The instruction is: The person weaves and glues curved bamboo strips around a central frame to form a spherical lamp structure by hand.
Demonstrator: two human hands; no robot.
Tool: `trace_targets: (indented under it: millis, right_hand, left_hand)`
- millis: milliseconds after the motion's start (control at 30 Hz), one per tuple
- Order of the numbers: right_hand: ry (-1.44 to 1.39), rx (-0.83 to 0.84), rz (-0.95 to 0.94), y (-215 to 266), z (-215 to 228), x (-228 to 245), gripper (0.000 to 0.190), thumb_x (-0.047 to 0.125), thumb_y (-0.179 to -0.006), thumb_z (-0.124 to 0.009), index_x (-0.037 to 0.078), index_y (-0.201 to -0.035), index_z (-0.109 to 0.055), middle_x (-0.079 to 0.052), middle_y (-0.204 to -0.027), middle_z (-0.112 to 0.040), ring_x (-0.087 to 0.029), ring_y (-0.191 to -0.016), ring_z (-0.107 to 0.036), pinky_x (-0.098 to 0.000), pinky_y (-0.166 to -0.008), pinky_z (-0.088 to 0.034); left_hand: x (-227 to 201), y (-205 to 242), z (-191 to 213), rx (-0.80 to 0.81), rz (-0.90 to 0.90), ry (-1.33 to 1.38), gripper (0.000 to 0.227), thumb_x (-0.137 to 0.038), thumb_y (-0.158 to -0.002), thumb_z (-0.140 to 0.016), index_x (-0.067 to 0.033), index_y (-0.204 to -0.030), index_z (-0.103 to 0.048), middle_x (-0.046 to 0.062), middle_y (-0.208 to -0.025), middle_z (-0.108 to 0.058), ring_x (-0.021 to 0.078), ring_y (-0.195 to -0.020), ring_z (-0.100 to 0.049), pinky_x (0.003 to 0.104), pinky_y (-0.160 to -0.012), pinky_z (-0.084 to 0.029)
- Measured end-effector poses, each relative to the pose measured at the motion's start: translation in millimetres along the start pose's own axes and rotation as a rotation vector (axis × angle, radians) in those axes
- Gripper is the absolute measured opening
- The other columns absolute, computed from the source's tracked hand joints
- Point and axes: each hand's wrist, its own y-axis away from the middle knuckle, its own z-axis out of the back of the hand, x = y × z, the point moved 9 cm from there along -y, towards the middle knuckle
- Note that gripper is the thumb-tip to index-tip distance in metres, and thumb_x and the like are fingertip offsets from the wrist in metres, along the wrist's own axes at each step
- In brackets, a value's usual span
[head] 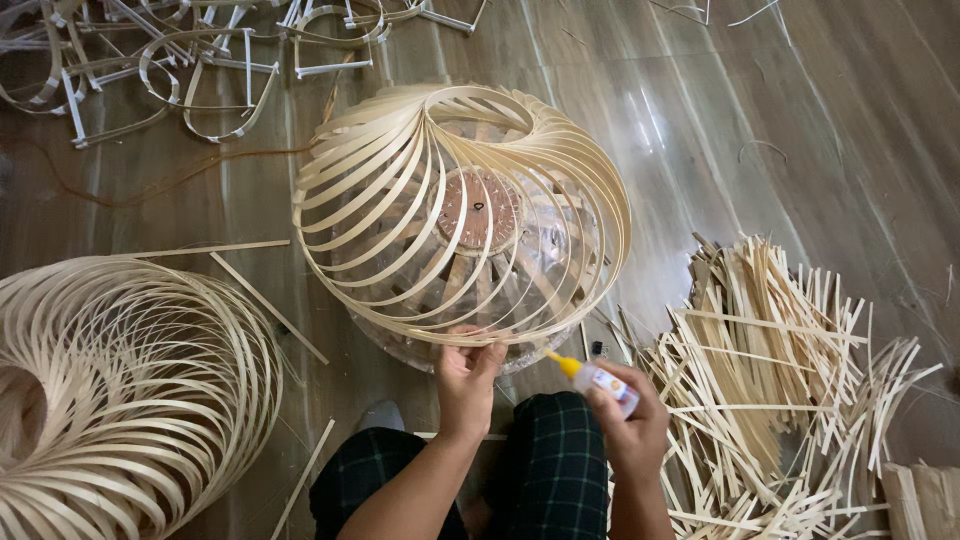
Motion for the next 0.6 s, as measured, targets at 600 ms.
trace_targets:
  millis: [600]
  right_hand:
    - [0.290,-0.217,-0.332,27,106,-260,0.049,0.019,-0.083,-0.083,-0.003,-0.123,-0.065,-0.016,-0.104,-0.071,-0.025,-0.092,-0.065,-0.0381,-0.085,-0.053]
  left_hand:
    - [18,-4,11,-0.028,0.048,0.079,0.035,-0.005,-0.090,-0.077,0.0019,-0.117,-0.056,0.008,-0.102,-0.067,0.0123,-0.090,-0.062,0.028,-0.083,-0.052]
